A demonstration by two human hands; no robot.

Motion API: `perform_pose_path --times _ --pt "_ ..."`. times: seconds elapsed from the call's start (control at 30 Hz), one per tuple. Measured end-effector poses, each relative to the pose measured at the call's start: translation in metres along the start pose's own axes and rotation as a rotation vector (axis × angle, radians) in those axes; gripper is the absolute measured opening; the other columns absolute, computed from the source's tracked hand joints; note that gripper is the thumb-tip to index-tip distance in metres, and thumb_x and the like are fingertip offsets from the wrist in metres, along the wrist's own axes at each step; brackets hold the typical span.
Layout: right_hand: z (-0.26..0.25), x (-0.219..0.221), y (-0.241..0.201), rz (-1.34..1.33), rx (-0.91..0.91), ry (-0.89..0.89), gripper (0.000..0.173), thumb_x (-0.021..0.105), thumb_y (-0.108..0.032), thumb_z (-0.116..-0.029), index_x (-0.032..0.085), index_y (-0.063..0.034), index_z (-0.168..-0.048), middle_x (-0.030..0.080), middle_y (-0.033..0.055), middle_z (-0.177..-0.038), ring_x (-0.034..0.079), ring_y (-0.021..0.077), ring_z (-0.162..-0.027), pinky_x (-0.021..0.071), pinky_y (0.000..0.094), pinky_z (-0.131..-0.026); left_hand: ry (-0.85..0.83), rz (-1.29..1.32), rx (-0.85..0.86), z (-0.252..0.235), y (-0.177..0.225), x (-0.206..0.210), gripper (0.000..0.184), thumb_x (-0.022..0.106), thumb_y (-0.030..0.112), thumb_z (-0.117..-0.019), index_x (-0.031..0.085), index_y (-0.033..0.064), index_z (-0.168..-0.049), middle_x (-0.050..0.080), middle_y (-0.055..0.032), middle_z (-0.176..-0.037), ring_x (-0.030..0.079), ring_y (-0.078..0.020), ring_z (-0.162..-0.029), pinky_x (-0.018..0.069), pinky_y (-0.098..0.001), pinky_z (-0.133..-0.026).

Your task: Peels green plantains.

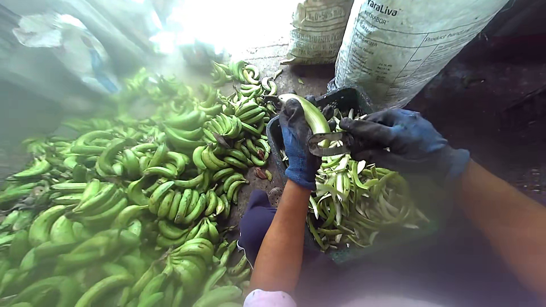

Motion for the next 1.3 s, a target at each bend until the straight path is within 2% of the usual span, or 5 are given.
perform_pose_path --times 0.3,0.53,0.8,1.1,1.3 --pt "-0.009 -0.024 0.043 -0.189 0.293 -0.009 0.046 0.046 -0.039 -0.1043 0.059 -0.0197 -0.144 0.056 0.0022 -0.148 0.057 0.014 -0.131 0.0447 0.0412 -0.11 -0.683 -0.473 -0.378 0.049 0.007 0.042 0.044 0.031 0.038 -0.1093 0.053 0.0126 -0.139 0.066 0.0019 -0.098 0.062 -0.0017 -0.078 0.0552 -0.0217 -0.068" --pt "0.004 0.004 0.008 0.057 0.038 0.062 0.054 0.061 -0.045 -0.0961 0.057 -0.025 -0.146 0.067 0.0173 -0.121 0.065 0.0369 -0.11 0.0515 0.0572 -0.091 -0.158 0.097 -0.292 0.001 -0.015 0.015 0.037 0.026 0.036 -0.1105 0.057 0.0155 -0.11 0.066 -0.0003 -0.087 0.065 -0.0095 -0.076 0.0578 -0.0284 -0.067" --pt "-0.004 -0.007 -0.007 0.169 -0.091 0.16 0.044 0.064 -0.035 -0.0978 0.063 -0.0242 -0.14 0.068 0.016 -0.125 0.066 0.0338 -0.112 0.0528 0.053 -0.092 -0.076 0.263 -0.16 -0.003 -0.009 0.005 0.035 0.027 0.03 -0.1108 0.055 0.0099 -0.117 0.065 -0.0061 -0.099 0.067 -0.0166 -0.091 0.0596 -0.037 -0.083" --pt "-0.008 -0.011 0.003 -0.128 0.186 0.049 0.056 0.05 -0.043 -0.1019 0.046 -0.0223 -0.154 0.068 0.0064 -0.121 0.066 0.0133 -0.097 0.0562 0.039 -0.084 -0.267 -0.18 0.034 0.012 0.012 0.03 0.035 0.03 0.025 -0.11 0.054 0.0055 -0.126 0.063 -0.0015 -0.107 0.062 -0.0062 -0.098 0.0547 -0.0275 -0.089" --pt "0.002 0.006 0.026 -0.143 0.385 -0.073 0.055 0.048 -0.046 -0.1022 0.047 -0.0247 -0.153 0.065 0.0088 -0.131 0.066 0.0223 -0.112 0.0528 0.0516 -0.095 -0.266 -0.89 0.022 0.019 0.002 0.031 0.04 0.033 0.016 -0.1097 0.052 -0.002 -0.14 0.063 -0.0176 -0.125 0.062 -0.0203 -0.114 0.0496 -0.0396 -0.101"
Point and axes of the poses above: each hand's wrist, its own z-axis away from the middle knuckle, its own x-axis out of the palm, y = z × x, the point moved 6 cm from there along -z, towards the middle knuckle
